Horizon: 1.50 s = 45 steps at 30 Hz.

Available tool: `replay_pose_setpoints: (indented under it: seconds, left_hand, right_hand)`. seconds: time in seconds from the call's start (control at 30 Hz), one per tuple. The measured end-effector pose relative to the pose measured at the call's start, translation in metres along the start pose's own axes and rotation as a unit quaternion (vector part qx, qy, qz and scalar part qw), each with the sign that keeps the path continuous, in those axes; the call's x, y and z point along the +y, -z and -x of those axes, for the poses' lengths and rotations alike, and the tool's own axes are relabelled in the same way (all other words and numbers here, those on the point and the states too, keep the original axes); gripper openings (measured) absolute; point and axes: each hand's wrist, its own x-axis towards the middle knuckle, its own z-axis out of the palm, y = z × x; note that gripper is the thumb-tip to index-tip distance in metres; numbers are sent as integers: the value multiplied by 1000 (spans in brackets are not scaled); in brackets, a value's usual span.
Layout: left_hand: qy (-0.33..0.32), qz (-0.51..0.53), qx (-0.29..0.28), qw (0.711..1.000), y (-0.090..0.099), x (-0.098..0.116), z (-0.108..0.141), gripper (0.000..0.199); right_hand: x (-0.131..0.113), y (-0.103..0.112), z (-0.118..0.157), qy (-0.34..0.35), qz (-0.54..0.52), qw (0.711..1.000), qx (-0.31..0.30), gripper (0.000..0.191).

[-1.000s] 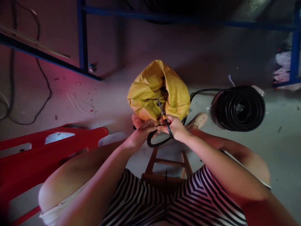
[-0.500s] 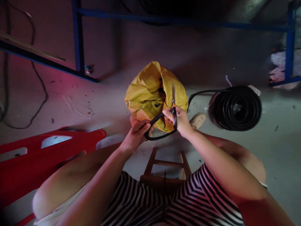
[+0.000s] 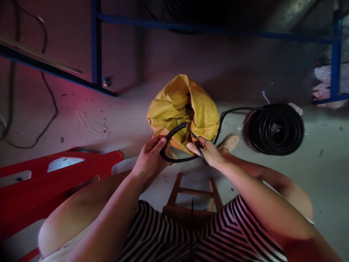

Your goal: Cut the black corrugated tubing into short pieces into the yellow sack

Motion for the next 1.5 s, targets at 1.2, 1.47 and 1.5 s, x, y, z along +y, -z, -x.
replay_pose_setpoints:
  seconds: [1.2, 1.47, 1.5]
  left_hand:
    - [28, 23, -1, 999, -10, -3, 5, 37]
    - [33, 23, 6, 999, -10, -3, 5, 38]
    - [32, 22, 5, 999, -10, -4, 5, 38]
  right_hand:
    - [-2, -6, 1, -21, 16, 998, -59, 53]
    - [-9, -7, 2, -20, 18, 997, -68, 53]
    - [-8, -7, 1, -18, 19, 997, -68, 54]
